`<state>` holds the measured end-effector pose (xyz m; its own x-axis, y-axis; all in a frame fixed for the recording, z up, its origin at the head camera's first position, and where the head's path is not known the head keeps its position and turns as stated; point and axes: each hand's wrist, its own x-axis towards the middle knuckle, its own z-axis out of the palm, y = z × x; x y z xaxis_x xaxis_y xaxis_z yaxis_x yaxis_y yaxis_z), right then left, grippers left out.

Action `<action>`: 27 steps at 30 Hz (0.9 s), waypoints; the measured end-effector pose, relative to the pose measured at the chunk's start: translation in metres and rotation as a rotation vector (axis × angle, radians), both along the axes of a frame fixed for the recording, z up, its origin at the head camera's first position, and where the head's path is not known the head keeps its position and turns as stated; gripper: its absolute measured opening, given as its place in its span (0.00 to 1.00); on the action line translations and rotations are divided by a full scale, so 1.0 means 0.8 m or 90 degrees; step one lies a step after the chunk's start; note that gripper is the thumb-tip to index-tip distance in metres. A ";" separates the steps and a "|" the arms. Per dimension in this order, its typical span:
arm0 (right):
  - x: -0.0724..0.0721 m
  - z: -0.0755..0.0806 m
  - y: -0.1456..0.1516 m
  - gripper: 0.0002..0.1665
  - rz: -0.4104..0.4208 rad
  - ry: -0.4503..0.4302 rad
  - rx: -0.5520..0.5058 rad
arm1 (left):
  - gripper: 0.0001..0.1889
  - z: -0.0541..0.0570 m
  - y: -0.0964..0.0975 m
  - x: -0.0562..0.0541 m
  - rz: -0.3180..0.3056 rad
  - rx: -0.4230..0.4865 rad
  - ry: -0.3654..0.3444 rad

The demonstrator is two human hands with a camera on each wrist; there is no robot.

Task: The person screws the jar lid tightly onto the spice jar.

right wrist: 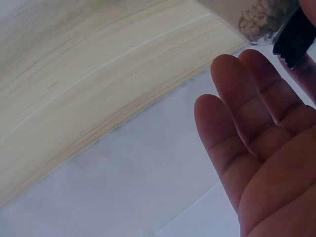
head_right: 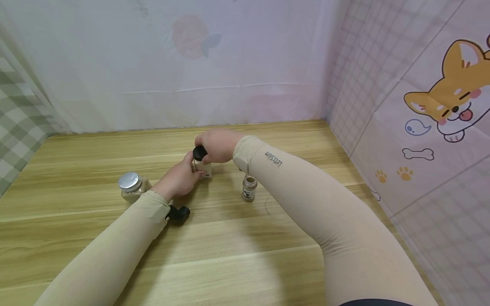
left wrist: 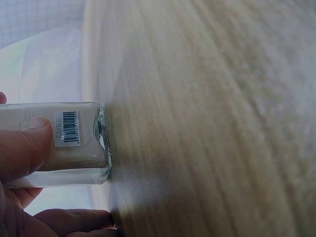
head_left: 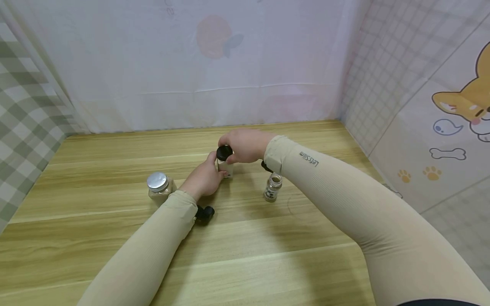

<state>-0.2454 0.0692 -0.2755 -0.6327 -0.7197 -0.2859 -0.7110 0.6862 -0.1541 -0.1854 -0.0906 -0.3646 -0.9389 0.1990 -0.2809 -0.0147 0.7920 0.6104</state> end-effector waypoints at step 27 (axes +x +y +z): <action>0.000 -0.001 0.003 0.21 0.025 0.005 -0.002 | 0.36 -0.002 0.002 -0.002 -0.003 -0.007 0.000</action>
